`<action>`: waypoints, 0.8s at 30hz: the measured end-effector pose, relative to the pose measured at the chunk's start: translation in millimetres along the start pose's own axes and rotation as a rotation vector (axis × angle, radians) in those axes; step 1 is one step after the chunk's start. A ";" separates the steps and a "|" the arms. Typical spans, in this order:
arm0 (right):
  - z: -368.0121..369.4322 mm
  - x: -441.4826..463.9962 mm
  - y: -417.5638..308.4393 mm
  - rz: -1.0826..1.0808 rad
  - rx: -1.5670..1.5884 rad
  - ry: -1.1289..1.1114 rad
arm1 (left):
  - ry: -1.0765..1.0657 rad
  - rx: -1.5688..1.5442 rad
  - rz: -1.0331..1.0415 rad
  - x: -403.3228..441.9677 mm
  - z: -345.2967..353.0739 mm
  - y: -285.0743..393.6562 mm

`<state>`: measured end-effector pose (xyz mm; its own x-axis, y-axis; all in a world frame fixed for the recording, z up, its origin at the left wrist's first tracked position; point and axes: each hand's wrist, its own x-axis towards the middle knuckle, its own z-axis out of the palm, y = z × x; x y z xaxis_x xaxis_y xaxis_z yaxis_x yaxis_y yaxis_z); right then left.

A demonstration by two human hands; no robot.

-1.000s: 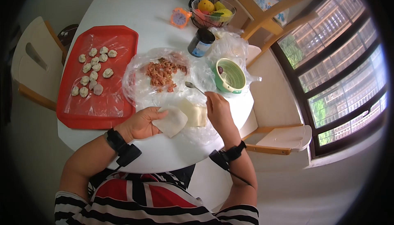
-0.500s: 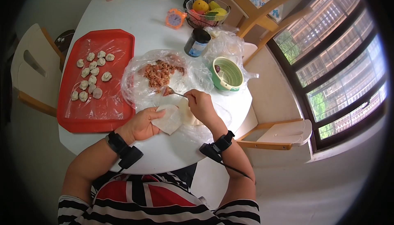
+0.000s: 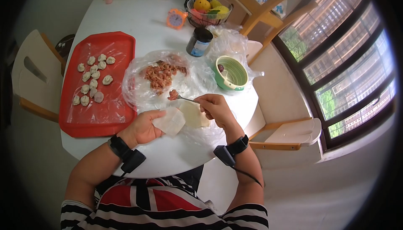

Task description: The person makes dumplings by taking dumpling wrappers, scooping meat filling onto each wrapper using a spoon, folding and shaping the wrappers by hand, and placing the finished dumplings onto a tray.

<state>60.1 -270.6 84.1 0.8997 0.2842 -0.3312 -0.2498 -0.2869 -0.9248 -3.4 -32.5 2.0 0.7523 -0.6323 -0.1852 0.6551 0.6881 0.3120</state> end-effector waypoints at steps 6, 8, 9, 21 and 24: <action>12.0 -28.7 2.3 -0.174 -0.205 0.009 | 0.063 -0.072 0.108 -2.5 3.6 4.9; 23.1 -32.7 13.5 -0.473 -0.392 0.149 | 0.075 -0.099 0.095 -2.7 5.5 6.7; 25.9 -34.7 15.0 -0.471 -0.392 0.139 | 0.076 -0.117 0.077 -3.0 6.5 7.8; 28.2 -38.8 34.3 -1.216 -0.942 0.326 | 0.079 -0.186 0.111 -5.4 11.3 10.6; 32.2 -45.6 29.3 -1.137 -0.827 0.388 | 0.046 -0.191 0.120 -6.1 11.9 11.0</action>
<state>0.2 -262.5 66.1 0.5385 0.4907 0.6850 0.8004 -0.5520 -0.2337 -1.6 -25.3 17.6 0.8253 -0.5276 -0.2012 0.5585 0.8153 0.1529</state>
